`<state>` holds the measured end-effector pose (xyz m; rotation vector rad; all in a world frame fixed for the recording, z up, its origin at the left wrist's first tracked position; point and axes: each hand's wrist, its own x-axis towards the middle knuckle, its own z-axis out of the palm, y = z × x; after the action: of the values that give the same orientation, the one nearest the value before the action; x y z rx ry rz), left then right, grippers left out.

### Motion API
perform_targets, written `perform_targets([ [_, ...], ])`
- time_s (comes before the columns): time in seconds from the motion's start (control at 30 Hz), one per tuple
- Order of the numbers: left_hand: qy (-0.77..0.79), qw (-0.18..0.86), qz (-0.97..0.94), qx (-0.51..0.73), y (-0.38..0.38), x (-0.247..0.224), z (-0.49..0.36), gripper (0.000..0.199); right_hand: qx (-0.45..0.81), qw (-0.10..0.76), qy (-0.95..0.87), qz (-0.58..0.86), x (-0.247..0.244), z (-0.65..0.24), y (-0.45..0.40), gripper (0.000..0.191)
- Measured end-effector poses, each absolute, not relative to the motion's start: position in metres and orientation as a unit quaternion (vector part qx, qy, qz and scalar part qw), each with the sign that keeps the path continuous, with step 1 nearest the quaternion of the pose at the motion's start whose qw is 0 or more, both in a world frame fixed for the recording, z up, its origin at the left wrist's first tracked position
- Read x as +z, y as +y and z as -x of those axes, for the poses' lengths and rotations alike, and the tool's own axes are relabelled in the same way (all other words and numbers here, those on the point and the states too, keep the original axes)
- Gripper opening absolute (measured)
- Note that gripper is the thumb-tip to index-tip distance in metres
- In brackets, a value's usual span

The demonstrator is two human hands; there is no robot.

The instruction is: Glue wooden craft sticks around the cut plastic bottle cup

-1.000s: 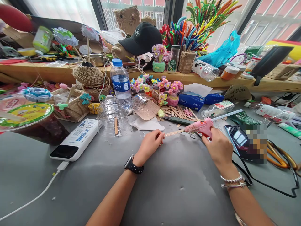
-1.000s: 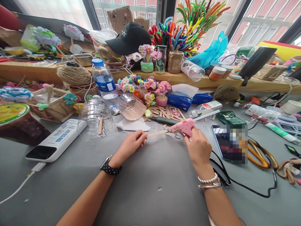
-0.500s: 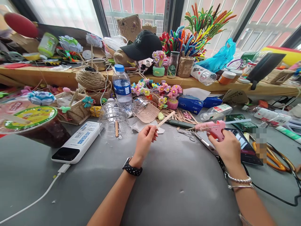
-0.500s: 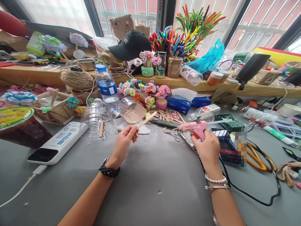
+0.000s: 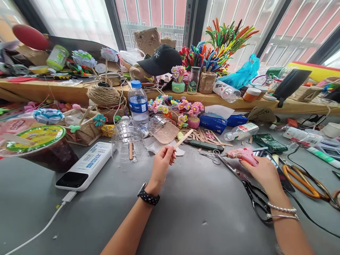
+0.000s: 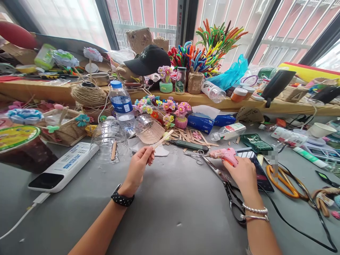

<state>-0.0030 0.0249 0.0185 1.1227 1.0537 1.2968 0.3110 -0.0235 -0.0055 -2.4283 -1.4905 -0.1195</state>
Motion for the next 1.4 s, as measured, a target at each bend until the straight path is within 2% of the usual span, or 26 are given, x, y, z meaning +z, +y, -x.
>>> perform_targets([
  [0.17, 0.443, 0.525, -0.485, 0.541, 0.025, 0.015, 0.002, 0.027, 0.031, 0.096, -0.532, 0.841, -0.008, -0.312, -0.021, 0.036],
  [0.4, 0.442, 0.512, -0.512, 0.529, 0.022, 0.016, -0.001, 0.028, -0.016, 0.159, -0.517, 0.841, -0.006, -0.318, -0.024, 0.031],
  [0.43, 0.441, 0.514, -0.513, 0.527, 0.021, 0.016, -0.002, 0.027, -0.043, 0.174, -0.512, 0.84, -0.002, -0.312, -0.026, 0.032],
  [0.5, 0.439, 0.524, -0.509, 0.523, 0.02, 0.016, -0.003, 0.027, -0.178, 0.276, -0.533, 0.78, 0.009, -0.288, -0.03, 0.03],
  [0.6, 0.442, 0.542, -0.494, 0.518, 0.017, 0.016, -0.006, 0.028, -0.244, 0.367, -0.649, 0.621, 0.026, -0.232, -0.033, 0.02],
  [0.7, 0.45, 0.548, -0.474, 0.521, 0.015, 0.014, -0.01, 0.029, -0.254, 0.368, -0.744, 0.496, 0.035, -0.176, -0.028, 0.011],
  [0.83, 0.446, 0.552, -0.456, 0.536, 0.013, 0.013, -0.012, 0.029, -0.294, 0.347, -0.787, 0.416, 0.034, -0.134, -0.015, 0.017],
  [1.1, 0.46, 0.543, -0.438, 0.55, 0.013, 0.012, -0.011, 0.028, -0.301, 0.345, -0.779, 0.428, 0.025, -0.124, -0.002, 0.012],
  [1.4, 0.468, 0.528, -0.449, 0.548, 0.011, 0.013, -0.014, 0.028, -0.336, 0.333, -0.773, 0.424, 0.018, -0.127, -0.004, 0.016],
])
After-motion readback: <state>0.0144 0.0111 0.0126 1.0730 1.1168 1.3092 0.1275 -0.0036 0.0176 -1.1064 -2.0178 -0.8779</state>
